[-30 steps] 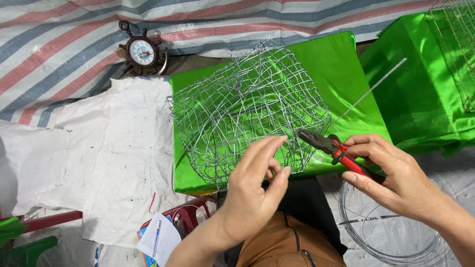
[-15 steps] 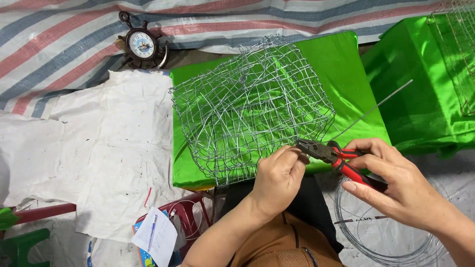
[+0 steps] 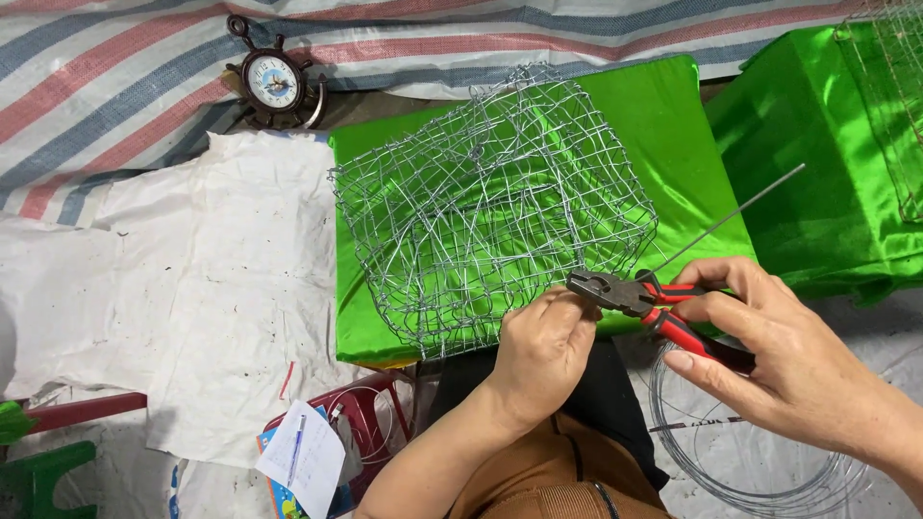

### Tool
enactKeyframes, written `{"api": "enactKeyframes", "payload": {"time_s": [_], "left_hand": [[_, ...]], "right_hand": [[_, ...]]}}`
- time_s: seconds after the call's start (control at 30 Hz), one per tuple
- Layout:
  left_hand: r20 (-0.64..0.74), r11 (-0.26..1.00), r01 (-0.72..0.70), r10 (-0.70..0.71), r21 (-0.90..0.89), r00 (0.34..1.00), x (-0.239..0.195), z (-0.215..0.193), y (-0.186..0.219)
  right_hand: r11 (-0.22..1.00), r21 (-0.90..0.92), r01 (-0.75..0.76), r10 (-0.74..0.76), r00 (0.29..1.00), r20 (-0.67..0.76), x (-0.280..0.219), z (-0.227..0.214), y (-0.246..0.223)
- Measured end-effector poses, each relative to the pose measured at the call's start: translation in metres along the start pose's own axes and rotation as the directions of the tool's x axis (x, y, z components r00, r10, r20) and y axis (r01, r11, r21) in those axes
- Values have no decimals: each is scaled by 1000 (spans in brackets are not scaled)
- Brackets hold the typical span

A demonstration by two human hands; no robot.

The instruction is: The person is manually shaping and adjusting a wire mesh cage using pliers and their hands.

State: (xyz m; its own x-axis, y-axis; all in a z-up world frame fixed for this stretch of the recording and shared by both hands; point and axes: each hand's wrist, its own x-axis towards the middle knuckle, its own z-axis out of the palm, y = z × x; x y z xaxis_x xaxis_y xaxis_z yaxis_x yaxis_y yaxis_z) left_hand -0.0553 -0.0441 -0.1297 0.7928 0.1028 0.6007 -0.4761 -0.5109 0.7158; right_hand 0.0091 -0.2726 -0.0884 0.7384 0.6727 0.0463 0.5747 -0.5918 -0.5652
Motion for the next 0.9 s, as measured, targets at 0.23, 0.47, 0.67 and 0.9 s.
{"api": "enactKeyframes", "payload": {"time_s": [0.23,0.47,0.67,0.9], "left_hand": [[3,1000,15,-15,-19,1000,0,1,-2],[2,1000,-11,11,11,1000,-5,4,-4],[3,999,-28,28,46,1000,-5,6,-4],[24,982,-32,28,188,999,-10,10,-4]], "right_hand": [[973,-229,36,-53,996,-70,1,5,-11],[779,-594,201,-363,917,-166,7,12,-14],[842,-504,191,-317,932,-176,3,28,-1],[984,-160,83,-106,984,-141,-1,40,9]]}}
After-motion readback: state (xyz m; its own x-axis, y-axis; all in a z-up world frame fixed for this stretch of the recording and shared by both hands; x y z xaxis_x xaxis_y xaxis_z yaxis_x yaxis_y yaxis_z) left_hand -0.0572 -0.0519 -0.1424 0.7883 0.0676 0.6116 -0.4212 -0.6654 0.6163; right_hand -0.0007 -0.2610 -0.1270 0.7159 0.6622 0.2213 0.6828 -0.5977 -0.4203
